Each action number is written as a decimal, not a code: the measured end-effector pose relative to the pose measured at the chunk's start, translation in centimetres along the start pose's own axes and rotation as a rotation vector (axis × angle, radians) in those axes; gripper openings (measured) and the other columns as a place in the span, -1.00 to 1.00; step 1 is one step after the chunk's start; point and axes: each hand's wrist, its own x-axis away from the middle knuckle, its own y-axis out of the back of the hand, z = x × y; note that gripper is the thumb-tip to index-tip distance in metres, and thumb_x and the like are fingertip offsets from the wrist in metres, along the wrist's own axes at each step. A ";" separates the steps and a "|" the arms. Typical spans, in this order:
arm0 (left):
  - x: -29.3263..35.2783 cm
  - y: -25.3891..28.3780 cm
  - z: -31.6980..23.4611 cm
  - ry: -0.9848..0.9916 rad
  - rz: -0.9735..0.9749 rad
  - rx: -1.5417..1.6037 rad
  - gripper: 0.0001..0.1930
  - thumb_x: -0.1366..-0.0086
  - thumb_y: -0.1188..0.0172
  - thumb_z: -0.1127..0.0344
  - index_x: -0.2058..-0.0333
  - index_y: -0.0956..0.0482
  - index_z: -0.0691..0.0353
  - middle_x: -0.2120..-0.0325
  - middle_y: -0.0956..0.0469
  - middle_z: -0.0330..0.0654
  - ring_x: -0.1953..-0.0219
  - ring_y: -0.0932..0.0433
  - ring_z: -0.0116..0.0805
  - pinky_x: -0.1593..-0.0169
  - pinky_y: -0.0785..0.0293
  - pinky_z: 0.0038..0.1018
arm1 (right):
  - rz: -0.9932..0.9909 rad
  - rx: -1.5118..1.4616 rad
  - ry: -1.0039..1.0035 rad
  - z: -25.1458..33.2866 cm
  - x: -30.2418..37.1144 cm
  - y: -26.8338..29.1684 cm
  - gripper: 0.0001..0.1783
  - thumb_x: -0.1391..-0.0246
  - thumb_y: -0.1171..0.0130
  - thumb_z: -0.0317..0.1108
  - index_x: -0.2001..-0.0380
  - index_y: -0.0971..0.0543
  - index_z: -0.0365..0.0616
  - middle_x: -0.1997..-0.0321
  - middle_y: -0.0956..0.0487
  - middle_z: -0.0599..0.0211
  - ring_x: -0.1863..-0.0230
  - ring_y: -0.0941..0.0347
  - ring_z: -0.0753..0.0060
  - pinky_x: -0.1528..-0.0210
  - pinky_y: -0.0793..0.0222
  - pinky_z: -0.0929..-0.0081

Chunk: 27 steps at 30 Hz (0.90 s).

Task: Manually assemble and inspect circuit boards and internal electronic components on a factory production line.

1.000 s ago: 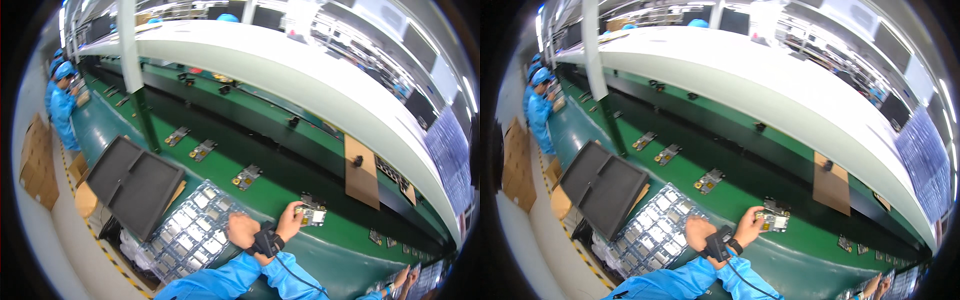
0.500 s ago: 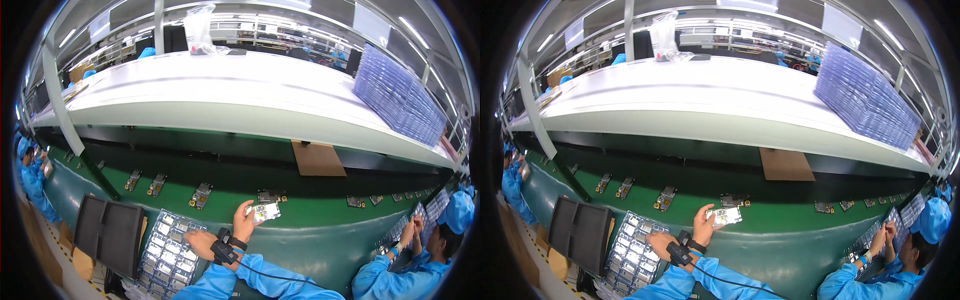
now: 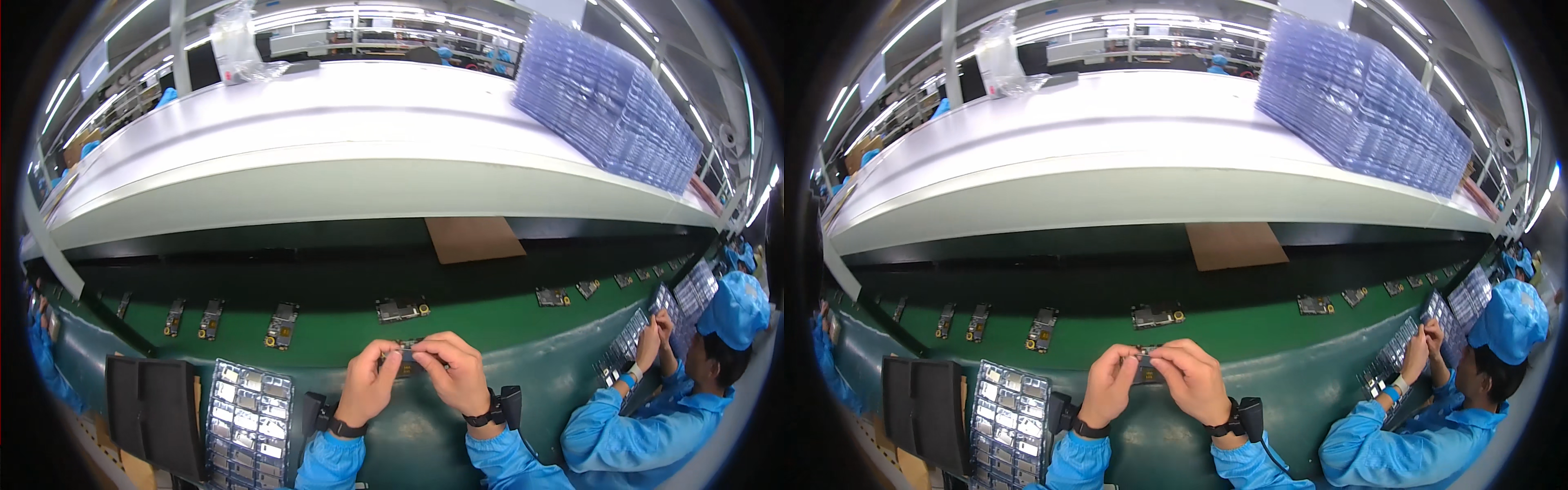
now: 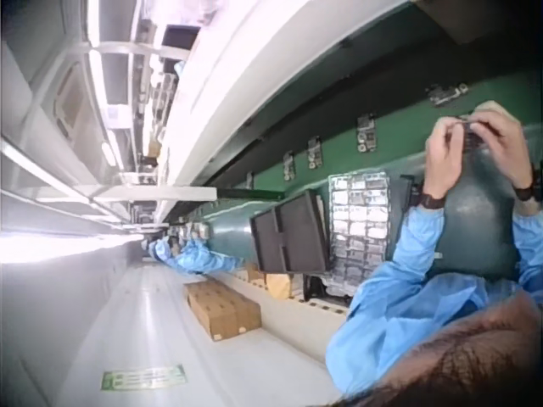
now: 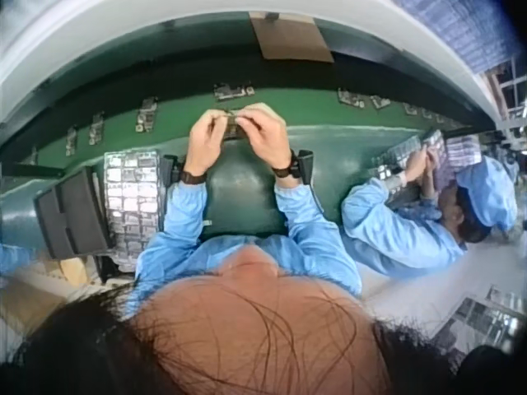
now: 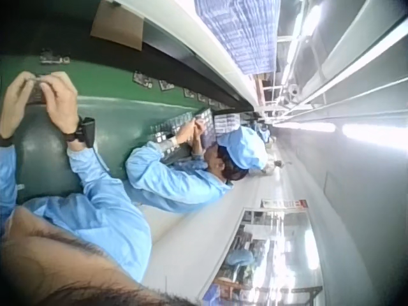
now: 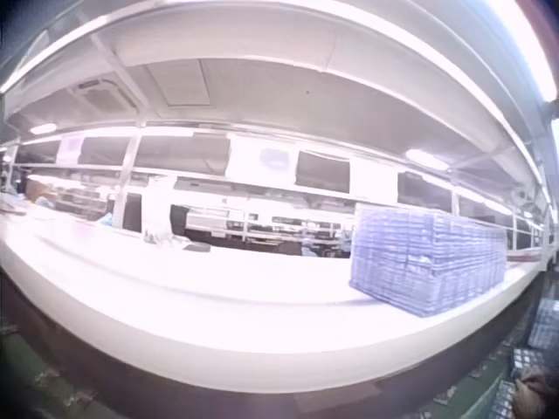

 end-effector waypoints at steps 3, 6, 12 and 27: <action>1.1 -1.6 -1.7 0.063 -0.108 0.042 -0.85 -0.48 -0.14 0.33 0.21 -0.55 0.32 0.44 -0.55 -0.34 0.40 -0.40 -0.66 0.33 -0.34 -0.62 | 0.022 0.027 0.135 0.8 0.0 0.4 -0.80 -0.06 -0.38 -0.57 0.19 -0.70 -0.26 0.18 -0.63 0.21 0.25 -0.62 0.33 0.23 -0.56 0.49; 1.8 -1.9 -3.7 0.142 -0.209 0.115 -0.87 -0.48 -0.13 0.37 0.23 -0.53 0.32 0.48 -0.51 -0.38 0.46 -0.33 -0.71 0.41 -0.26 -0.65 | 0.046 0.047 0.290 1.8 -0.1 1.2 -0.67 0.06 -0.44 -0.59 0.15 -0.72 -0.22 0.18 -0.65 0.18 0.21 -0.63 0.22 0.20 -0.59 0.41; 3.4 -1.0 -7.6 0.212 -0.130 0.304 -0.77 -0.49 -0.02 0.44 -0.03 -0.53 0.34 0.19 -0.60 -0.20 0.23 -0.52 -0.60 0.24 -0.49 -0.65 | -0.022 0.282 0.533 2.8 0.2 3.3 -0.66 0.32 -0.58 -0.42 0.33 -0.78 -0.01 0.19 -0.71 0.42 0.16 -0.57 0.31 0.05 -0.56 0.29; 4.2 0.6 -8.6 0.082 -0.015 0.067 -0.58 -0.50 0.10 0.51 -0.29 -0.29 0.40 -0.01 -0.57 0.03 0.00 -0.58 -0.32 -0.10 -0.49 -0.44 | -0.009 0.238 0.521 1.8 1.1 2.0 -0.58 0.26 -0.59 -0.34 0.21 -0.79 0.21 0.13 -0.70 0.66 0.15 -0.39 0.44 0.03 -0.50 0.31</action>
